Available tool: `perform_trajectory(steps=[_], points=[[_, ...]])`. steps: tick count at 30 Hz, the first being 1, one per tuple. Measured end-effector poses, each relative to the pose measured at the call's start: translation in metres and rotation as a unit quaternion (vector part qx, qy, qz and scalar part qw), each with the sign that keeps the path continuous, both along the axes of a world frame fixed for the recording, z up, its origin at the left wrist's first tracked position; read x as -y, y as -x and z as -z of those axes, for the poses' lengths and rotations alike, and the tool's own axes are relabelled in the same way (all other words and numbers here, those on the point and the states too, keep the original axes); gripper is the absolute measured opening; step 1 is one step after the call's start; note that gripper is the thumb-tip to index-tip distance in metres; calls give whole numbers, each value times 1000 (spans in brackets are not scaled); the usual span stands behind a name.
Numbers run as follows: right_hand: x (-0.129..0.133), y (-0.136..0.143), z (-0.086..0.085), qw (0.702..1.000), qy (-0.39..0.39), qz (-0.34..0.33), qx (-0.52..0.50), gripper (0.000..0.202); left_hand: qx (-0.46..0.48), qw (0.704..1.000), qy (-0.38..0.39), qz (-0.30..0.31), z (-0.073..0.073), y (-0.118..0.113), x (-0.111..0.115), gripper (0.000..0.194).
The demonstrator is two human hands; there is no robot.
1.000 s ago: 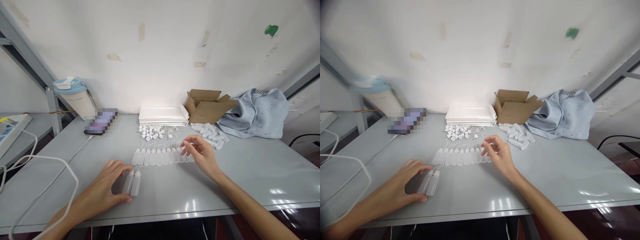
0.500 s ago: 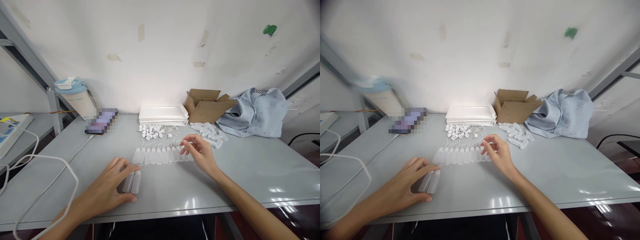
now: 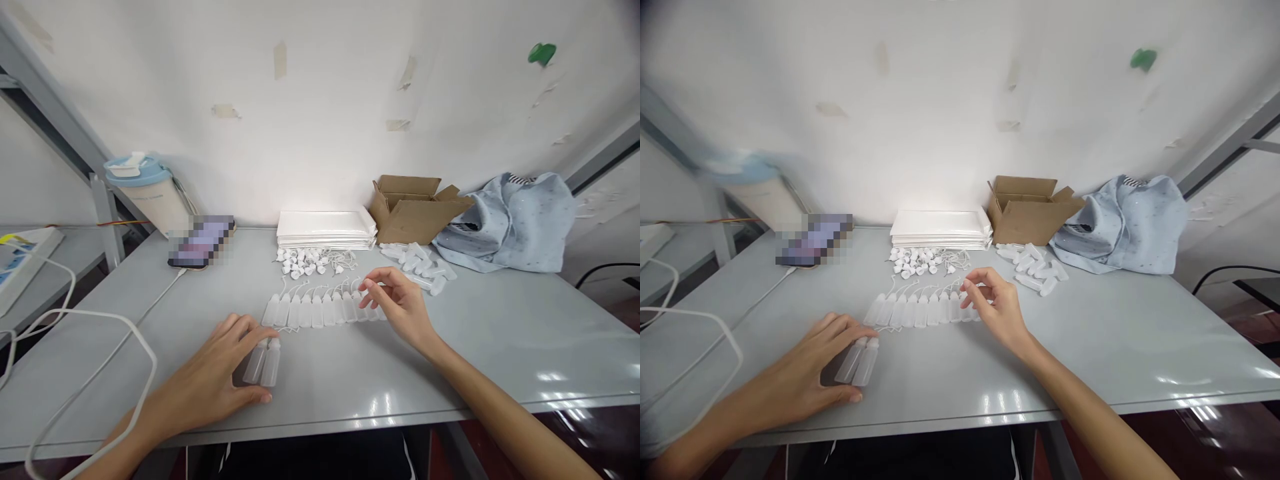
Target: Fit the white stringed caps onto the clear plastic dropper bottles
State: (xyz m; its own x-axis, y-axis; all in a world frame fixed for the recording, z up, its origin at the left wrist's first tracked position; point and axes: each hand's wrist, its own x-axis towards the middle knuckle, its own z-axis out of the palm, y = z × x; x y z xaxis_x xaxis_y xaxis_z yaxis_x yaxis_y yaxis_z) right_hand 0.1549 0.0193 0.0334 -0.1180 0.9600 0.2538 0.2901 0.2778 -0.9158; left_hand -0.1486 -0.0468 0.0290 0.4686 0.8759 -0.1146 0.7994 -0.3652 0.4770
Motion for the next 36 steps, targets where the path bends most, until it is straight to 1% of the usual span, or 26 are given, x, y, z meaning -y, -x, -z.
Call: perform_trajectory(steps=[4,9,12,15,17,21,24,26,29,32,36], points=[[0,0,0,1000,1,-1,1,22,14,1000,-5,-8,2,2,2,54],[0,0,0,1000,3,-3,3,21,23,999,-6,-44,10,7,4,58],[1,0,0,1000,3,-6,4,22,24,999,-16,-43,13,9,5,54],[1,0,-1,1000,1,-5,8,21,19,999,-26,-38,12,9,7,46],[1,0,0,1000,0,-3,10,21,14,999,-29,-38,11,9,7,44],[1,-1,1,1000,0,-4,7,22,1,998,-17,-56,10,9,10,48],[1,-1,1,1000,3,-4,9,23,3,997,-17,-71,6,6,11,55],[1,-1,1,1000,4,-3,11,24,9,998,-19,-61,1,2,10,57],[0,0,0,1000,4,-2,13,24,18,999,-20,-24,-3,-4,6,54],[0,1,0,1000,4,-1,12,24,27,999,-28,-1,-2,-6,2,52],[1,1,1,1000,2,0,11,22,33,999,-28,3,-1,-6,1,49]])
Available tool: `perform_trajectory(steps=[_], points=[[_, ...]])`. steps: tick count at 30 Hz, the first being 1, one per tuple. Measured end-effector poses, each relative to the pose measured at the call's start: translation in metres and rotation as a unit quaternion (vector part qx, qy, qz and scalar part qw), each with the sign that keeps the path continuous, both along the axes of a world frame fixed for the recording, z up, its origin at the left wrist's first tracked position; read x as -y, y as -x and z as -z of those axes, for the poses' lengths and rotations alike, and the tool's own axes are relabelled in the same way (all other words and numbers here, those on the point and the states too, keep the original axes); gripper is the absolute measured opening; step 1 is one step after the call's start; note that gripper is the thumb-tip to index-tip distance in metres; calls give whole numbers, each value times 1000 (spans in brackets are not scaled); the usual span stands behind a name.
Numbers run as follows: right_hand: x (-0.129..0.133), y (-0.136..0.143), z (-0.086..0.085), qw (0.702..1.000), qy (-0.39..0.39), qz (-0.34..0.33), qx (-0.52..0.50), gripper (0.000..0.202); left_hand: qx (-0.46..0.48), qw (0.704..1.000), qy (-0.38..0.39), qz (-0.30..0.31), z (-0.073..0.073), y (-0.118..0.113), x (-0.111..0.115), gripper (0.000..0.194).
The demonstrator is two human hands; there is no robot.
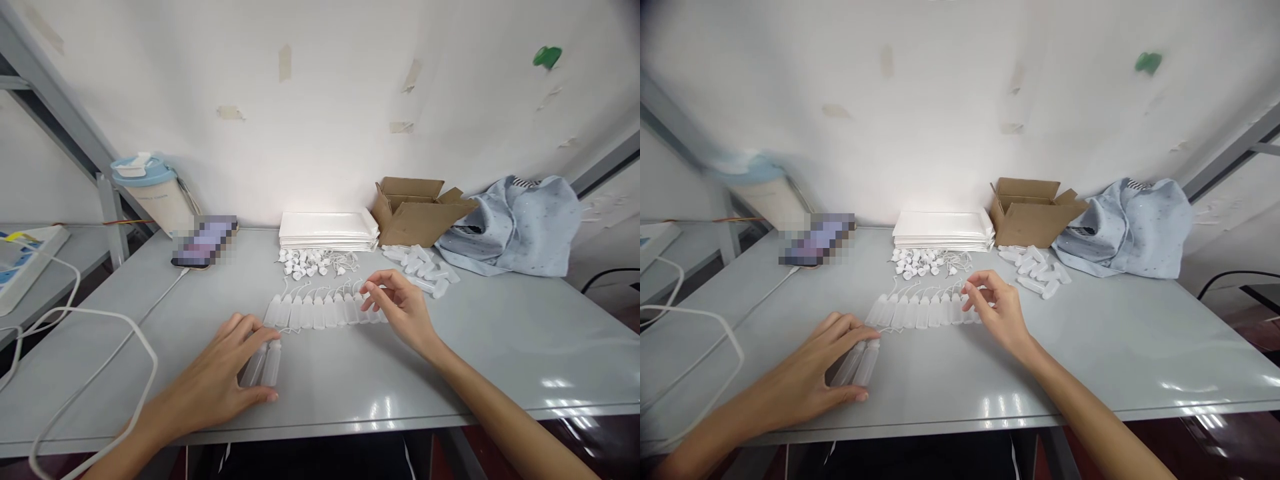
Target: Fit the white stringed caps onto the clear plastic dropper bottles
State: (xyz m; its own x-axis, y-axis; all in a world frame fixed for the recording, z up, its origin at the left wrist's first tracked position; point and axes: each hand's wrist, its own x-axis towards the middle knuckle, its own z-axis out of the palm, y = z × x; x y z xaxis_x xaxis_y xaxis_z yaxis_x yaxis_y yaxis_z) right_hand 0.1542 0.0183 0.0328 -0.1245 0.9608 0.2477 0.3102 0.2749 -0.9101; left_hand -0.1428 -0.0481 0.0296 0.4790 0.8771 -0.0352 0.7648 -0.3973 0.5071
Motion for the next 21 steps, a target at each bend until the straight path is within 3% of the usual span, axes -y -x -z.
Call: perform_trajectory(steps=[7,13,21], points=[[0,-1,0,1000,1,-1,-1,21,-7,1000,14,-13,-4,0,3,46],[-1,0,-1,1000,3,-4,-1,20,-21,999,28,-32,2,8,6,55],[-1,-1,1,1000,-5,-9,3,20,-31,997,54,-52,7,15,5,51]])
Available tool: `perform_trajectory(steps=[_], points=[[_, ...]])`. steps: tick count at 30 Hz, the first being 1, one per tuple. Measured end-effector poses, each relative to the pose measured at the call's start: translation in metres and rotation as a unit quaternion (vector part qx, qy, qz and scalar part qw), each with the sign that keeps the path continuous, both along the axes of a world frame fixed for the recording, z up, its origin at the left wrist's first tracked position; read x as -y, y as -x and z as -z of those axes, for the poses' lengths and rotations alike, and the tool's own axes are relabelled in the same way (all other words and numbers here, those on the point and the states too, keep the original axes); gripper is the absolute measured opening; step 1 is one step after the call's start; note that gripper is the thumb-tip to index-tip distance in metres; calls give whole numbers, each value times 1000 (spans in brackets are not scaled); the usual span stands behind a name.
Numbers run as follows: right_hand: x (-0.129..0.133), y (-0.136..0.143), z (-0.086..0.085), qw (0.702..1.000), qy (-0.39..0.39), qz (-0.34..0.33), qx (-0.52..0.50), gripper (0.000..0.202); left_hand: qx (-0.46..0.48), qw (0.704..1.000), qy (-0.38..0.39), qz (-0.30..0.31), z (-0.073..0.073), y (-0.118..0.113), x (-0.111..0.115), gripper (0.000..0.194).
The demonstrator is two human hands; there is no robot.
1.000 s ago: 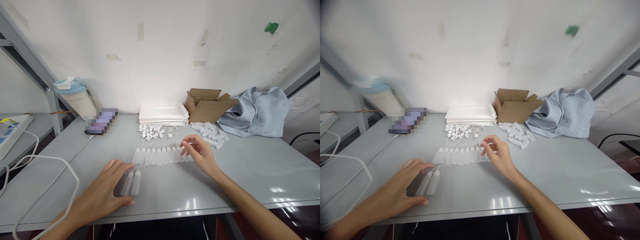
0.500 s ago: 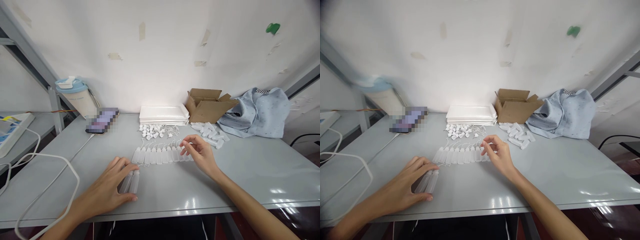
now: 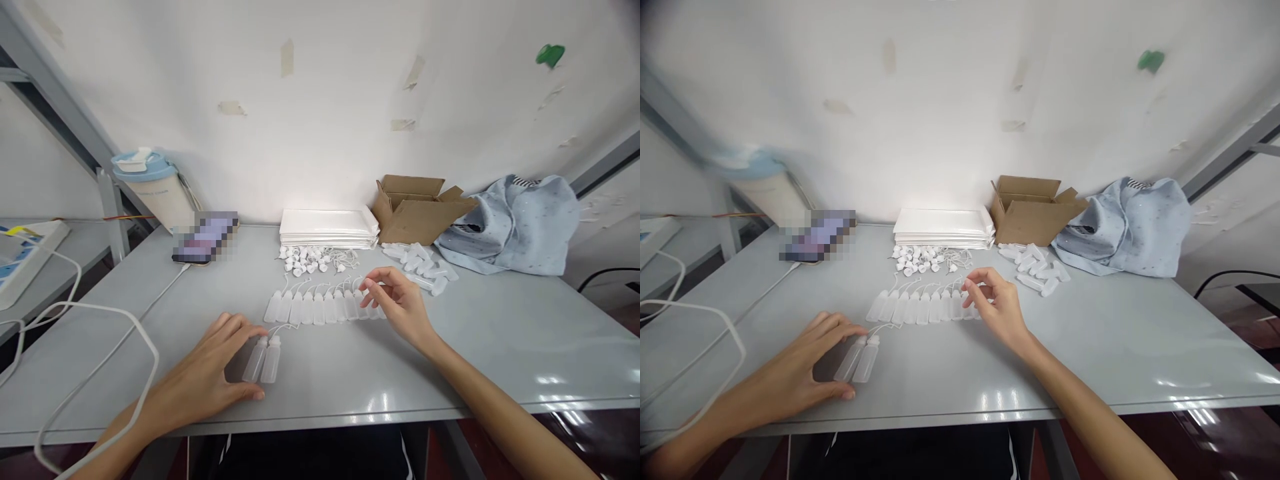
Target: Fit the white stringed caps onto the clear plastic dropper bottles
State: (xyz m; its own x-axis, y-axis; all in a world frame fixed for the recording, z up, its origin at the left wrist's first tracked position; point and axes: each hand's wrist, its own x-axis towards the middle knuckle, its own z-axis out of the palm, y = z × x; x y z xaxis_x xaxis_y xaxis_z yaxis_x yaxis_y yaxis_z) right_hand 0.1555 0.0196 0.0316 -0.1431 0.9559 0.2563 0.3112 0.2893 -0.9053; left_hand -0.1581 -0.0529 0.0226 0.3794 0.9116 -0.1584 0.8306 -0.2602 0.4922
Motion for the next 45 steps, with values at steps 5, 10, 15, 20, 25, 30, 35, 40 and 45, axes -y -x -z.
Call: perform_trajectory(steps=[5,10,15,20,25,30,35,40,45], points=[[0,0,0,1000,0,2,1,19,5,1000,-17,-5,1,-1,0,52],[0,0,0,1000,-2,2,-2,20,12,1000,-11,-20,0,-4,3,67],[0,1,0,1000,-3,2,-1,19,16,1000,-11,-11,-2,-6,4,68],[-7,-4,0,1000,-24,19,-4,19,43,999,-13,13,-10,-9,-6,68],[-27,-25,0,995,-56,77,21,19,86,994,-35,50,-28,-29,-30,58],[-53,-55,2,979,-92,139,115,15,61,989,-117,68,-45,-62,-79,42],[-72,-83,4,949,-139,172,225,10,-21,980,-162,114,-44,-96,-136,30],[-80,-99,5,937,-146,175,265,10,-62,970,-180,154,-32,-125,-165,25],[-78,-98,5,939,-147,166,265,12,-84,962,-194,175,-24,-135,-167,20]])
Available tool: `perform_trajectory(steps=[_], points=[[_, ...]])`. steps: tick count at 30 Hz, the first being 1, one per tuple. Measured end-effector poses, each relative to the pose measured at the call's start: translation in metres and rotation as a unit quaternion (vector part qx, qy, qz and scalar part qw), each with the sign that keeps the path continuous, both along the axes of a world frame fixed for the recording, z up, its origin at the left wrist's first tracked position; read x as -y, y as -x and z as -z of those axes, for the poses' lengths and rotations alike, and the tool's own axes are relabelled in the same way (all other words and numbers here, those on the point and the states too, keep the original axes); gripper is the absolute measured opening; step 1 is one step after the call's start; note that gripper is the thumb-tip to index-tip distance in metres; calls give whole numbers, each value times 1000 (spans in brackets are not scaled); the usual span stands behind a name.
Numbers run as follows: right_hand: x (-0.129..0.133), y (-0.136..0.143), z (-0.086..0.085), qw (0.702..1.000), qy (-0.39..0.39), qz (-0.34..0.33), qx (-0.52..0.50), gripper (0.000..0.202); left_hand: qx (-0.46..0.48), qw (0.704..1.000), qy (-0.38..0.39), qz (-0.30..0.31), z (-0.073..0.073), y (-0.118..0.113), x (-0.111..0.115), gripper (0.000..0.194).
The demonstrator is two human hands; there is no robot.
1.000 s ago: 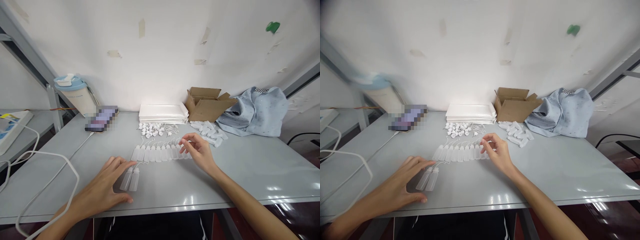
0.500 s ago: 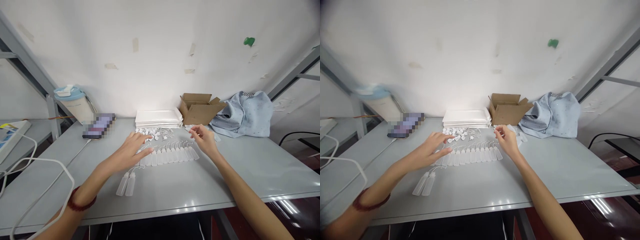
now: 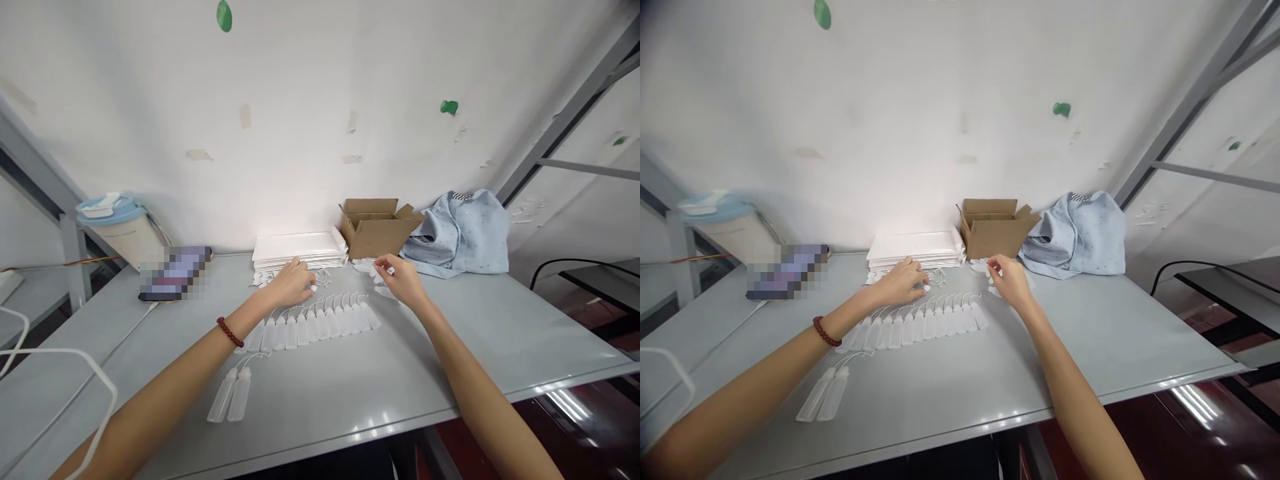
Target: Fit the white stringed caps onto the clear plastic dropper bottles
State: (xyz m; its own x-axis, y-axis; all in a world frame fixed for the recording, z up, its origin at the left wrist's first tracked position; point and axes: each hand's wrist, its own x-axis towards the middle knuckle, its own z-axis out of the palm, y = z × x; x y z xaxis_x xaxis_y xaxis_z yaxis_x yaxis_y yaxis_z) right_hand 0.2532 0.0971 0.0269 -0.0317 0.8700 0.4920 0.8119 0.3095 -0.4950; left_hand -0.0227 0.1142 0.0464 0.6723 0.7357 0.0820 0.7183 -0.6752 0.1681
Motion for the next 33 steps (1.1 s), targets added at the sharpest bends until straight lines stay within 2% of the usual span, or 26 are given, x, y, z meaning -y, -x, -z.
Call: perform_trajectory(steps=[9,12,15,20,24,33], points=[[4,6,-1,1000,8,-17,-10,12,27,1000,-5,8,3,10,3,20],[5,7,-2,1000,8,-15,-9,12,46,999,-5,2,-2,27,0,21],[6,8,-2,1000,9,-17,-2,12,59,998,-15,-32,-6,50,-6,26],[6,12,-1,999,28,-22,5,12,69,995,-28,-68,-5,75,-12,31],[5,14,0,999,33,-33,10,12,81,993,-34,-79,-2,71,-7,31],[5,10,0,999,39,-29,19,11,88,991,-41,-89,3,42,-7,21]])
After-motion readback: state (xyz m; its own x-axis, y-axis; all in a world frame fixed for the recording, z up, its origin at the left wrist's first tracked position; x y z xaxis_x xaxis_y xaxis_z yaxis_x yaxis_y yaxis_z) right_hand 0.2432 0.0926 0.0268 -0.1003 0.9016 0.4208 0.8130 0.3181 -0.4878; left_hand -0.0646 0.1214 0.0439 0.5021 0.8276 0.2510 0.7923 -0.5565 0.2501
